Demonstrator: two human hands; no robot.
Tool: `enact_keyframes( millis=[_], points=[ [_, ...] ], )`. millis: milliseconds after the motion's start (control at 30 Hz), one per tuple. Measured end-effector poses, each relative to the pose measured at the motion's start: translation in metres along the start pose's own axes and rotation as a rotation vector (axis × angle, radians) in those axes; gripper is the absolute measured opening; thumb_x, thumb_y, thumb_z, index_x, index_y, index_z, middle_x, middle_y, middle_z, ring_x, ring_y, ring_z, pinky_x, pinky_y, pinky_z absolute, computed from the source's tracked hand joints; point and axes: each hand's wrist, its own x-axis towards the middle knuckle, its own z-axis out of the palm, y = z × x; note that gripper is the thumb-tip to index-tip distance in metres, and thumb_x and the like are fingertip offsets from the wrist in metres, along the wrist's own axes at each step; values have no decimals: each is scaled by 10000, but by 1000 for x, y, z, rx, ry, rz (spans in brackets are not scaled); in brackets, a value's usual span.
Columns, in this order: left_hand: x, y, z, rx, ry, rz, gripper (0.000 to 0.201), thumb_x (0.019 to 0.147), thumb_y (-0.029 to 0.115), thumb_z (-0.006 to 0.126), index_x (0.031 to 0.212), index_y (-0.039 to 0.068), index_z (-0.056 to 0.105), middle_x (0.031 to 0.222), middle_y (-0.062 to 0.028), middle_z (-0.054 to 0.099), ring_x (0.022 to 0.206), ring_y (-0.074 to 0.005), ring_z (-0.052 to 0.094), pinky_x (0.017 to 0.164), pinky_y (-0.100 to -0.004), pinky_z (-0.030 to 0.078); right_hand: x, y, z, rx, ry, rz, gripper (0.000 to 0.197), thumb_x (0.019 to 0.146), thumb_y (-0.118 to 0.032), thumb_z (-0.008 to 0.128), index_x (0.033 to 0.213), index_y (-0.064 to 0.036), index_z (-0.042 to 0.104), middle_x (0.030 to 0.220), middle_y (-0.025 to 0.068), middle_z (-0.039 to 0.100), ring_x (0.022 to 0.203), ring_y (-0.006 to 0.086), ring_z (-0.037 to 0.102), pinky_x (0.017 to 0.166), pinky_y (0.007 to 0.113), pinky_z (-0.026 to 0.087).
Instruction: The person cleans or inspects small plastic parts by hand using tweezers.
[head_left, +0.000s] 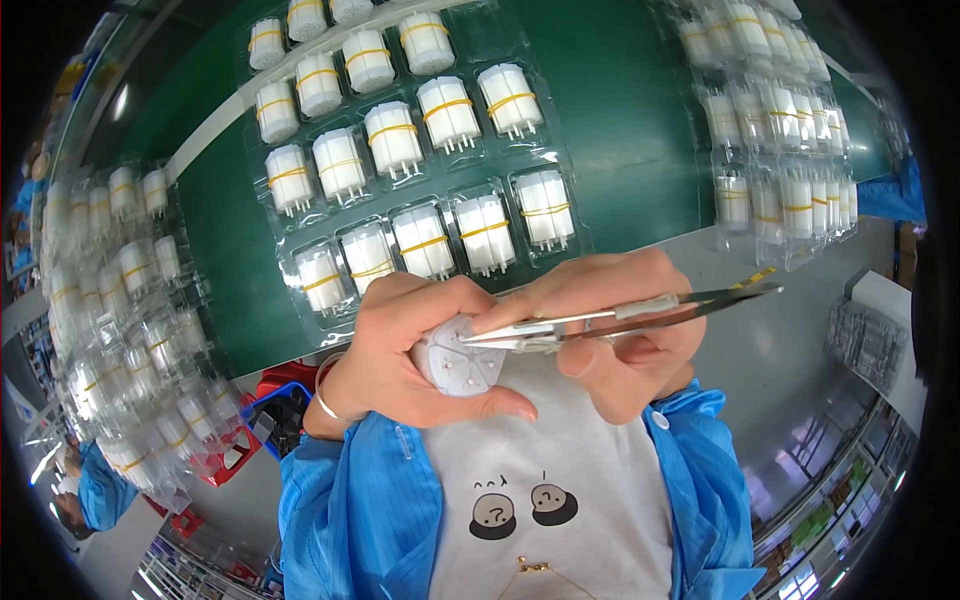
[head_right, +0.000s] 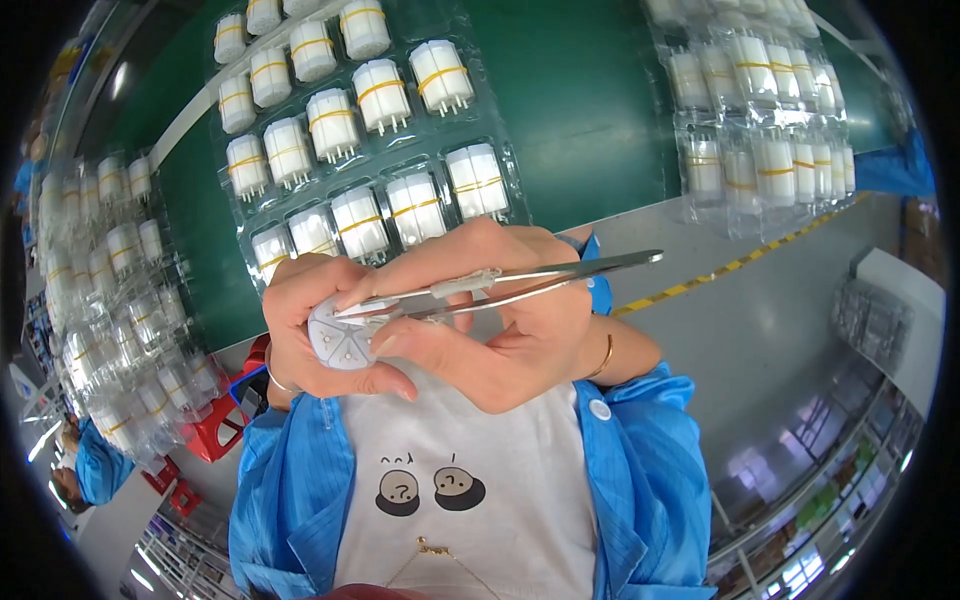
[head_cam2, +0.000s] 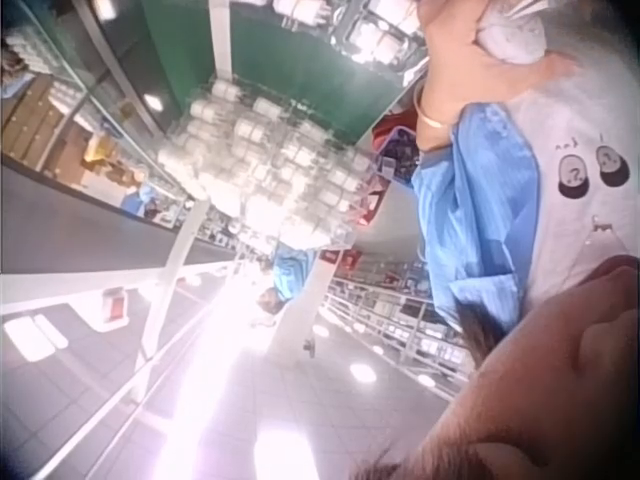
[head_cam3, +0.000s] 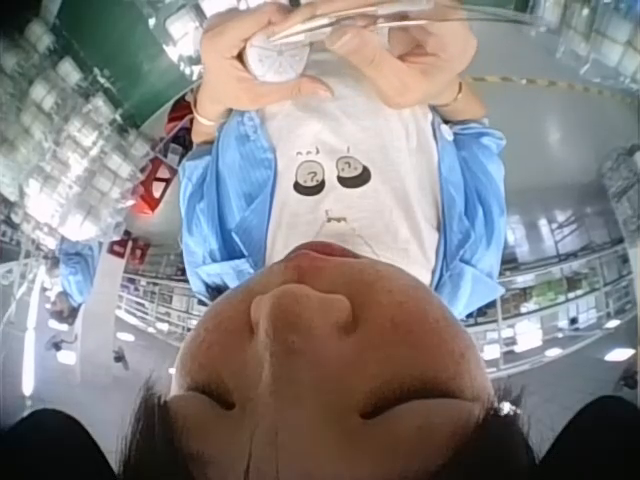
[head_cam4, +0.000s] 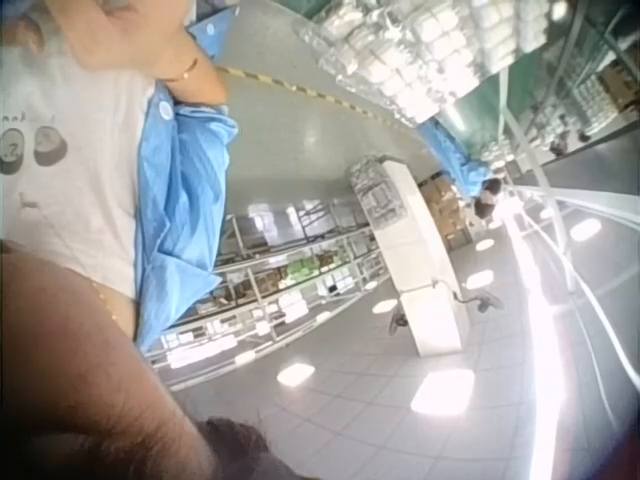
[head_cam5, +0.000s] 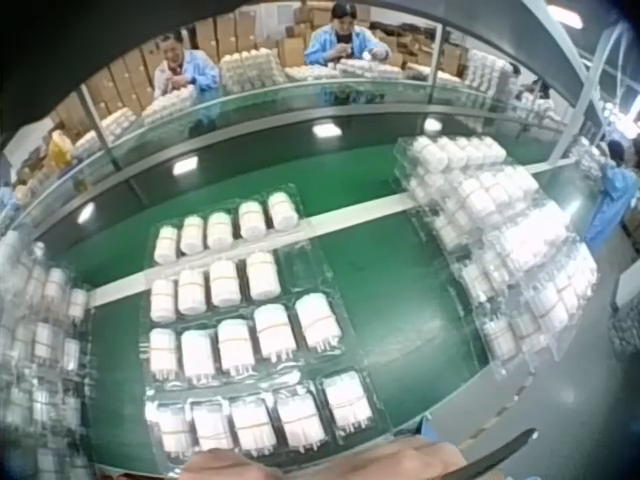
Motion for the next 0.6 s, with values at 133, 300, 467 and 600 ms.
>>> enact_keyframes(
  millis=[133, 300, 467, 600],
  points=[
    [0, 1, 0, -42, 11, 12, 506, 519, 291, 891, 841, 36, 595, 685, -64, 620, 551, -196, 606, 502, -243, 436, 1, 6, 6, 68, 61, -141, 268, 720, 34, 694, 963, 71, 587, 843, 152, 668, 686, 148, 649, 561, 232, 502],
    [1, 2, 3, 17, 102, 23, 490, 522, 236, 878, 860, 26, 594, 740, -86, 634, 591, -193, 622, 533, -246, 464, 3, 1, 14, 219, 151, -238, 272, 728, 46, 678, 973, 86, 565, 874, 187, 665, 700, 171, 654, 598, 250, 520],
    [-2, -3, 5, 114, 169, 118, 489, 532, 191, 861, 886, 11, 575, 750, -103, 631, 593, -194, 622, 531, -256, 480, 2, 1, 10, 143, 63, -221, 279, 728, 45, 680, 979, 84, 564, 882, 184, 665, 692, 169, 651, 589, 250, 515],
    [-5, -4, 10, 61, 239, 109, 474, 552, 164, 843, 876, 8, 535, 730, -93, 618, 563, -177, 607, 488, -247, 457, 0, -8, 13, 165, 59, -102, 286, 805, -134, 641, 934, 112, 574, 877, 220, 657, 683, 202, 655, 597, 286, 528]
  ],
)
